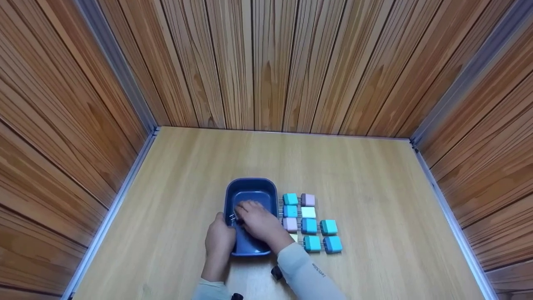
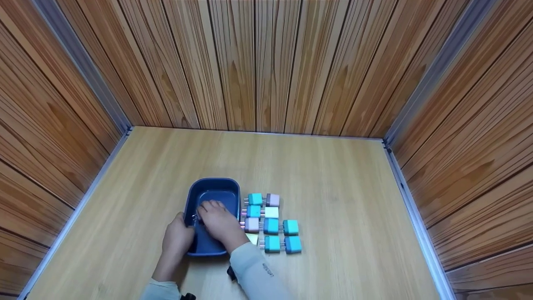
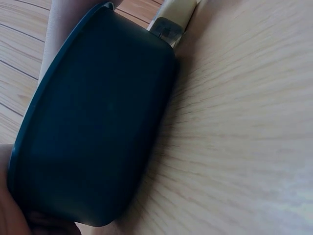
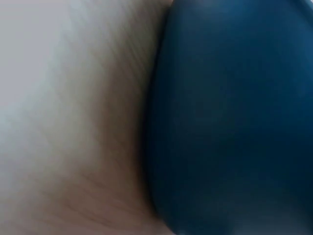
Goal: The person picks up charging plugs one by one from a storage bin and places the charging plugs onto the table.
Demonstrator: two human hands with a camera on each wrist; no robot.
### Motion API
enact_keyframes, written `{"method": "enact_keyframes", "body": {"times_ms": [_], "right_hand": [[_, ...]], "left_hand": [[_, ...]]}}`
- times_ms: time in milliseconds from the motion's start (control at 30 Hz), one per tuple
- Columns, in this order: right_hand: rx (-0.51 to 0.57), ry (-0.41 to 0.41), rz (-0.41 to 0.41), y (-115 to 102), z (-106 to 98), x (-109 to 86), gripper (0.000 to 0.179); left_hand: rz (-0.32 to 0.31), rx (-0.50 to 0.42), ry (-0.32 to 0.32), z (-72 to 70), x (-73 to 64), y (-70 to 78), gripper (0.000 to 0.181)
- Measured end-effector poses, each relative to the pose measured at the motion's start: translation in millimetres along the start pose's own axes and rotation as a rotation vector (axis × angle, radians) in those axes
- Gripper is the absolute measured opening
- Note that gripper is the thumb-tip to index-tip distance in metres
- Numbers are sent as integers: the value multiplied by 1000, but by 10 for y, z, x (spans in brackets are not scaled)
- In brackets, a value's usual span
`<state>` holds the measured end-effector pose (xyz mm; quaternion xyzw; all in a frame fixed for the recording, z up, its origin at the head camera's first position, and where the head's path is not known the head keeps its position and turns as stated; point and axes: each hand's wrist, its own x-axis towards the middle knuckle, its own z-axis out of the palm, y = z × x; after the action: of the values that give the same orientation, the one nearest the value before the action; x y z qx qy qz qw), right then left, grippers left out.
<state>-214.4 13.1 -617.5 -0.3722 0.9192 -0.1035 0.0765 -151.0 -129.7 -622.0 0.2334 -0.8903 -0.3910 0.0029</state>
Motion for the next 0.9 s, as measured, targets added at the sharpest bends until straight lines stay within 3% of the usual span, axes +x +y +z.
{"method": "enact_keyframes", "body": {"times_ms": [300, 700, 900], "right_hand": [[-12, 49, -46, -10, 20, 22, 39], [-9, 36, -36, -22, 32, 42, 37], [-28, 68, -50, -9, 14, 32, 34]], "left_hand": [[-15, 12, -14, 1, 7, 5, 28], [-50, -21, -32, 0, -6, -2, 47], [-16, -8, -17, 0, -8, 3, 36]]}}
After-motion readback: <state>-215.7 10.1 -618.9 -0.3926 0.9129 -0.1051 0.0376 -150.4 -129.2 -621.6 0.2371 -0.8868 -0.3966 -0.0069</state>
